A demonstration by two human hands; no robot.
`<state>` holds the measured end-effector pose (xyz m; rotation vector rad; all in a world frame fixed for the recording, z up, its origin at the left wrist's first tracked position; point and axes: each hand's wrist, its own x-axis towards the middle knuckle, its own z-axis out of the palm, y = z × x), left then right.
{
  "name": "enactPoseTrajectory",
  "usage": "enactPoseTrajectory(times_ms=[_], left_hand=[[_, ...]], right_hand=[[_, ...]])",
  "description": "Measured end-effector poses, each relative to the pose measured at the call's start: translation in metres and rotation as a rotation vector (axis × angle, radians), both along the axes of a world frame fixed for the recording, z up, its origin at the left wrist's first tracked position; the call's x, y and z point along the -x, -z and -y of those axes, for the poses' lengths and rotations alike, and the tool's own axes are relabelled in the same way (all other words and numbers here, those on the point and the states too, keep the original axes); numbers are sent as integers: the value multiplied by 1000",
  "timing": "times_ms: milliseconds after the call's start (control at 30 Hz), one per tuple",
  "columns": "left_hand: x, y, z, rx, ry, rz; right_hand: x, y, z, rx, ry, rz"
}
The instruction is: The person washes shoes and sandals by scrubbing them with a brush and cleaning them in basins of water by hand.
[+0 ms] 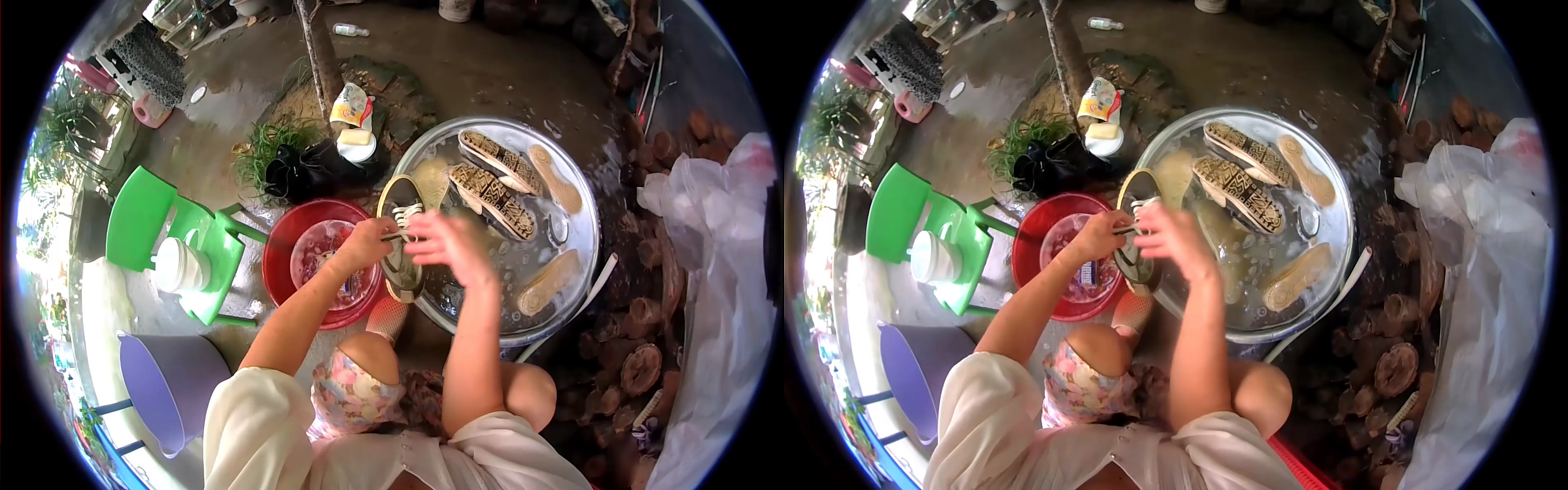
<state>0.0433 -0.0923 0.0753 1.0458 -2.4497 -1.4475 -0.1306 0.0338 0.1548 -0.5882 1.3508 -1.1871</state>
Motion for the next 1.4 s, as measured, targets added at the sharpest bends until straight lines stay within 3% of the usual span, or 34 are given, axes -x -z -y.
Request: enactPoseTrajectory(times_ms=[100, 167, 233, 300, 433, 600, 767, 867, 967, 1100, 1300, 1400], left_hand=[[-7, 24, 2, -45, -74, -95], [-5, 28, -5, -113, -124, -176], [-1, 32, -13, -229, -178, -293], [-2, 27, -18, -315, -257, -266], [-11, 4, -15, -668, -359, -326], [-15, -6, -4, -746, -479, -551], [-6, -33, -1, -700, -446, -664], [7, -48, -9, -634, -385, -687], [19, -44, -16, -457, -316, -662], [21, -11, -20, 336, -78, -286], [8, -2, -13, 32, -87, -70], [6, 2, -16, 0, -96, -129]], right_hand=[[29, -13, -4, 38, 227, -163], [32, -3, -6, -139, 131, -265], [17, 11, -5, -288, -151, -379], [-12, 62, -13, -94, -174, -683], [-12, 71, -5, -113, -87, -719], [-1, 67, -10, -101, -41, -563], [-1, 88, -8, -38, -24, -616], [-2, 70, -8, -83, -33, -592], [-1, 77, -8, -77, -24, -631], [-1, 90, -6, -67, -6, -655], [1, 88, -11, -37, 57, -505], [-3, 88, -6, -51, 42, -631]])
